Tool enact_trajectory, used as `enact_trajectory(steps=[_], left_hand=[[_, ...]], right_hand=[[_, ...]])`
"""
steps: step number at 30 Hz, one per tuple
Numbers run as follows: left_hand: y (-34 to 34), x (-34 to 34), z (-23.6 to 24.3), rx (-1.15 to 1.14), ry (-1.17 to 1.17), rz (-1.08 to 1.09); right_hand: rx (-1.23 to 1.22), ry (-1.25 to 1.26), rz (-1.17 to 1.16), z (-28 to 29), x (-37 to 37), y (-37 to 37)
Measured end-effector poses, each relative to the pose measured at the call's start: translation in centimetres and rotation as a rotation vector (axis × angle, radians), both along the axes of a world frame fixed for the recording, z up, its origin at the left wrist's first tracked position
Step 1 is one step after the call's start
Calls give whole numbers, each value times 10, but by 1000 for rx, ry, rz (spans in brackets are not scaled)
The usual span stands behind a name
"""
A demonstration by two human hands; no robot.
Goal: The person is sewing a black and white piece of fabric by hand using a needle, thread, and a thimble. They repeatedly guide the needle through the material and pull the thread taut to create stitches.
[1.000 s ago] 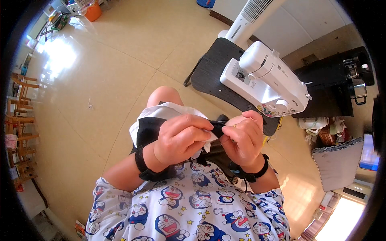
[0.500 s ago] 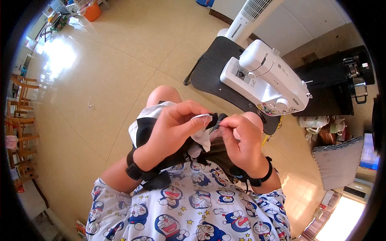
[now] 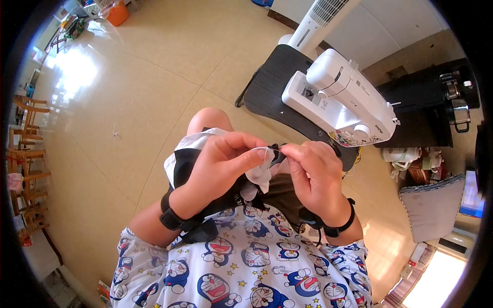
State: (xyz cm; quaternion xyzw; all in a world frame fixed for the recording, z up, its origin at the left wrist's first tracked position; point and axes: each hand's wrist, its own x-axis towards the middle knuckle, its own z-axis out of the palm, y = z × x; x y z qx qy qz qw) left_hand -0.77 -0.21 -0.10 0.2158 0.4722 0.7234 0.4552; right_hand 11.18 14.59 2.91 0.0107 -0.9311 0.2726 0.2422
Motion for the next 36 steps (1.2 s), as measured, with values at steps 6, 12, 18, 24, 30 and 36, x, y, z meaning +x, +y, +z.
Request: enact_trajectory(steps=[6, 12, 18, 24, 30, 36], left_hand=[[-1, 1, 2, -18, -6, -13], [-1, 2, 4, -101, 10, -84], [-1, 3, 3, -129, -7, -203], [1, 2, 2, -148, -12, -281], [2, 2, 6, -180, 40, -322], [4, 1, 4, -173, 76, -357]], right_hand=[[85, -5, -14, 4, 1, 4], [244, -57, 72, 15, 1, 22], [28, -223, 221, 30, -5, 32], [-103, -345, 321, 31, -8, 39], [-94, -380, 327, 29, -6, 37], [-45, -308, 311, 28, -5, 35]])
